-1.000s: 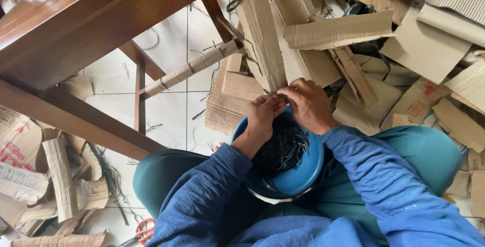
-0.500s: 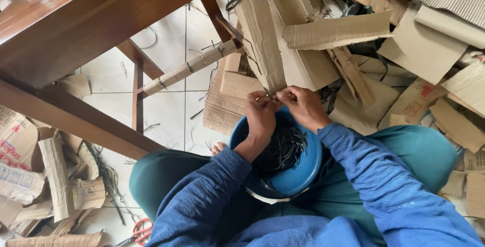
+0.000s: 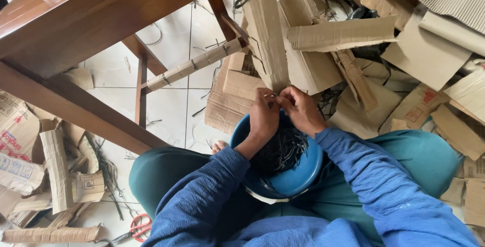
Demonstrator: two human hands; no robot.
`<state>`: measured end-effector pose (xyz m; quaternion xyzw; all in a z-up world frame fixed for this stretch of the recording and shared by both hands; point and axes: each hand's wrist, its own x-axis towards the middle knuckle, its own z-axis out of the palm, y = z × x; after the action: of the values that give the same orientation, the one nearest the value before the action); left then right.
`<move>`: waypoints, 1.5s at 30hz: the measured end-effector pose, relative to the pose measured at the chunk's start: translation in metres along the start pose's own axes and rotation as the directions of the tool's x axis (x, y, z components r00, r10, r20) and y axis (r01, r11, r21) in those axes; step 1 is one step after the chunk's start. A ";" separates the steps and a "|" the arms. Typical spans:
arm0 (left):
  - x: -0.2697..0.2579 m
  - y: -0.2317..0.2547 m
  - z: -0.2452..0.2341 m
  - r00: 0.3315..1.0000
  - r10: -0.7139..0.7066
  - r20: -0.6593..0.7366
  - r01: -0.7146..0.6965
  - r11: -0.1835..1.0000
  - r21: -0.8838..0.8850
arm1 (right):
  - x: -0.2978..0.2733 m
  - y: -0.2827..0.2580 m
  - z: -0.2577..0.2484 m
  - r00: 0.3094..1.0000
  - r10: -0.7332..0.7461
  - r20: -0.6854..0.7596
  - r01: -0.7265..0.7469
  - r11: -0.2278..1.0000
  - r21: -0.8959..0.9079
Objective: The person wraps corrugated cardboard around the legs of a wooden chair and secures the cardboard with black plastic ties by hand.
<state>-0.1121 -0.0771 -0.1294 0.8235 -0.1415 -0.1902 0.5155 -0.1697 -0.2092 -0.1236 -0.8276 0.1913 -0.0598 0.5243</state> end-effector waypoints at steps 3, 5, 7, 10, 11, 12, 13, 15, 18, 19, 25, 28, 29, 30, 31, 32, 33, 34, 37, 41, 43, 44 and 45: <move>0.004 0.000 -0.001 0.993 0.120 0.000 -0.120 0.989 0.082 | -0.003 -0.003 -0.005 0.995 0.102 -0.022 -0.092 0.954 0.285; 0.004 -0.002 -0.002 0.984 0.176 0.007 -0.176 0.982 0.069 | -0.001 0.011 -0.004 0.989 0.146 -0.031 -0.124 0.920 0.373; 0.005 -0.007 -0.003 0.973 0.231 0.008 -0.232 0.971 0.057 | 0.004 0.017 -0.004 0.982 0.186 -0.033 -0.151 0.877 0.456; 0.009 -0.021 -0.001 0.921 0.385 0.058 -0.387 0.888 0.247 | 0.015 0.017 -0.008 0.942 0.332 -0.041 -0.241 0.757 0.608; 0.011 -0.027 0.002 0.902 0.427 0.060 -0.410 0.806 0.428 | 0.021 0.018 -0.011 0.918 0.395 -0.018 -0.278 0.676 0.683; 0.013 -0.033 0.005 0.881 0.467 0.074 -0.416 0.691 0.591 | 0.025 0.020 -0.013 0.890 0.457 0.009 -0.308 0.585 0.751; 0.015 -0.031 0.000 0.882 0.465 0.080 -0.418 0.692 0.588 | 0.033 0.023 -0.015 0.887 0.462 0.007 -0.309 0.583 0.751; 0.019 -0.027 -0.010 0.838 0.535 0.112 -0.469 0.598 0.651 | 0.050 0.030 -0.017 0.858 0.513 0.019 -0.339 0.537 0.772; 0.037 -0.067 0.001 0.781 0.595 0.190 -0.541 0.491 0.683 | 0.064 0.028 -0.016 0.876 0.482 0.019 -0.350 0.608 0.713; 0.039 -0.064 -0.003 0.781 0.594 0.192 -0.541 0.490 0.683 | 0.073 0.033 -0.013 0.875 0.483 0.019 -0.351 0.606 0.714; 0.026 -0.027 -0.035 0.835 0.500 0.229 -0.521 0.585 0.621 | 0.090 0.054 -0.008 0.902 0.429 -0.046 -0.292 0.686 0.667; 0.030 -0.034 -0.038 0.917 0.342 0.205 -0.397 0.741 0.542 | 0.075 0.036 -0.032 0.888 0.447 -0.102 -0.324 0.769 0.551; 0.027 -0.028 -0.039 0.890 0.429 0.158 -0.450 0.764 0.462 | 0.068 0.032 -0.039 0.889 0.446 -0.105 -0.332 0.785 0.523; 0.025 -0.022 -0.042 0.855 0.509 0.104 -0.506 0.773 0.383 | 0.061 0.028 -0.044 0.890 0.444 -0.108 -0.338 0.799 0.497; 0.025 -0.013 -0.039 0.854 0.510 0.102 -0.507 0.773 0.382 | 0.059 0.032 -0.046 0.890 0.442 -0.109 -0.337 0.801 0.496; 0.023 -0.006 -0.036 0.816 0.574 0.072 -0.567 0.770 0.292 | 0.053 0.037 -0.048 0.894 0.435 -0.105 -0.329 0.799 0.503; 0.020 0.002 -0.033 0.775 0.632 0.034 -0.624 0.755 0.200 | 0.048 0.042 -0.050 0.898 0.427 -0.101 -0.322 0.798 0.510; 0.016 0.007 -0.028 0.774 0.631 0.038 -0.625 0.755 0.200 | 0.042 0.041 -0.051 0.897 0.430 -0.102 -0.323 0.796 0.512; 0.013 0.019 -0.017 0.870 0.493 0.021 -0.485 0.863 -0.143 | 0.025 0.023 -0.061 0.930 0.356 -0.085 -0.264 0.813 0.519; 0.023 0.013 -0.010 0.930 0.367 0.021 -0.355 0.912 -0.207 | -0.003 -0.006 -0.079 0.997 0.075 -0.023 -0.065 0.952 0.298; 0.029 0.006 -0.003 0.927 0.375 0.009 -0.368 0.914 -0.170 | -0.009 -0.012 -0.081 0.998 -0.050 0.032 0.043 0.981 0.190; 0.030 0.001 0.001 0.894 0.448 0.008 -0.445 0.889 -0.107 | -0.010 -0.016 -0.078 0.993 -0.100 0.062 0.089 0.982 0.165; 0.032 -0.004 0.005 0.854 0.519 0.012 -0.518 0.854 -0.044 | -0.012 -0.020 -0.074 0.985 -0.149 0.093 0.135 0.981 0.141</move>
<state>-0.0859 -0.0932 -0.1400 0.7423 -0.3603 -0.0564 0.5621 -0.1979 -0.2600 -0.0715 -0.8040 0.1001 -0.0669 0.5823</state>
